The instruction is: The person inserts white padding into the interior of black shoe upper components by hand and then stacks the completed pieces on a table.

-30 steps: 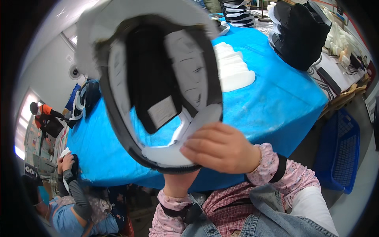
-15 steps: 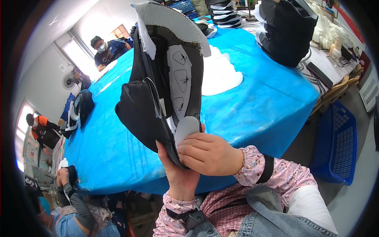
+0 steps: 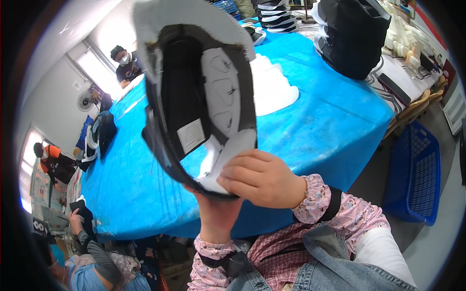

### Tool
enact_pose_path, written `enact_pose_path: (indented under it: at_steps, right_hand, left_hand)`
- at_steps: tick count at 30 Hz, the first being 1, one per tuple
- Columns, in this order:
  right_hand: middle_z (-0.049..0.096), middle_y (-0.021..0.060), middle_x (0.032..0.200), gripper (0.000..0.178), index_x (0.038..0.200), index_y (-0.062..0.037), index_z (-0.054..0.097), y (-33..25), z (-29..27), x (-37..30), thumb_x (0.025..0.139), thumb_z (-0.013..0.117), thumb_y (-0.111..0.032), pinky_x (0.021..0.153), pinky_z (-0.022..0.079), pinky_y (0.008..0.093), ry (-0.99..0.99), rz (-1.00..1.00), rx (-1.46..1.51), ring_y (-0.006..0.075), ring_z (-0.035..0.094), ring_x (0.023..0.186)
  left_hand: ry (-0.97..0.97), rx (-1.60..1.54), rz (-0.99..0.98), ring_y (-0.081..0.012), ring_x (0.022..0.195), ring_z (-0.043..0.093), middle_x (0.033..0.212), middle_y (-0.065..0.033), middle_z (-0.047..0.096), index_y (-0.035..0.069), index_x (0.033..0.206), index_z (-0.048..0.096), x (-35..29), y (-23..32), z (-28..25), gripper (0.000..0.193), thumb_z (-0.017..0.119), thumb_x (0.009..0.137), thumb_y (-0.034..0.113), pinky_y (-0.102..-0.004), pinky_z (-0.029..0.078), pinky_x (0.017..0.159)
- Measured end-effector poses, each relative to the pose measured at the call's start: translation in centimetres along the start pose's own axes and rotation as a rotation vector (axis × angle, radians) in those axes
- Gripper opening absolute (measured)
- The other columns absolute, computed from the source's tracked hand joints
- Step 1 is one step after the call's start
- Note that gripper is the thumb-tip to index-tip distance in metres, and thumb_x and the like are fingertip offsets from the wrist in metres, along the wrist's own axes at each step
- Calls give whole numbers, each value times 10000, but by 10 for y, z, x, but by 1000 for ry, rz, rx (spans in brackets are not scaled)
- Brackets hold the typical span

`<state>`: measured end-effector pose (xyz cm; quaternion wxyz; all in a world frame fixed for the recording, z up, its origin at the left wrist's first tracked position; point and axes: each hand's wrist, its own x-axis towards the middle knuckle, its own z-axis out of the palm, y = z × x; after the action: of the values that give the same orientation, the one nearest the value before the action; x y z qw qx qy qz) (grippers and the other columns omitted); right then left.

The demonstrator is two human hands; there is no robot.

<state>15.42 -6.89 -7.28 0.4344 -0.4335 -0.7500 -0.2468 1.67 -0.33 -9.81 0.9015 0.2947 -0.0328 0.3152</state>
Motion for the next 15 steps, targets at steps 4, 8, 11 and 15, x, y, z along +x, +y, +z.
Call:
enact_pose_path:
  at_steps: [4, 8, 11, 15]
  right_hand:
    - [596, 59, 936, 271, 921, -52, 594, 6, -3, -8, 661, 575, -126, 810, 456, 327, -218, 86, -282, 207, 570, 885]
    - [594, 78, 958, 287, 931, -4, 585, 3, 6, -6, 670, 567, -121, 836, 441, 342, -275, 99, -372, 216, 559, 901]
    - [597, 90, 1014, 359, 1016, 25, 590, 1, 11, -11, 689, 565, -123, 901, 414, 350, -310, 53, -427, 213, 543, 994]
    - [586, 83, 1077, 430, 1111, 28, 578, -3, 9, -14, 711, 552, -127, 956, 380, 348, -376, -8, -537, 205, 519, 1058]
  left_hand:
    - [158, 267, -113, -268, 1264, 387, 1361, -148, 398, -8, 1336, 316, 6, 15, -1, 656, 422, 921, 490, -440, 332, 1042]
    - [-71, 298, -188, -249, 1265, 374, 1360, -93, 403, 71, 1349, 332, 1, 25, -7, 544, 398, 947, 431, -459, 336, 1026]
    - [67, 264, -197, -240, 1233, 413, 1339, -102, 419, 61, 1325, 354, 5, 24, -3, 511, 384, 954, 412, -447, 349, 1014]
    - [174, 352, -152, -241, 1151, 498, 1269, -115, 486, 52, 1295, 391, 9, 24, -5, 478, 370, 961, 393, -420, 404, 976]
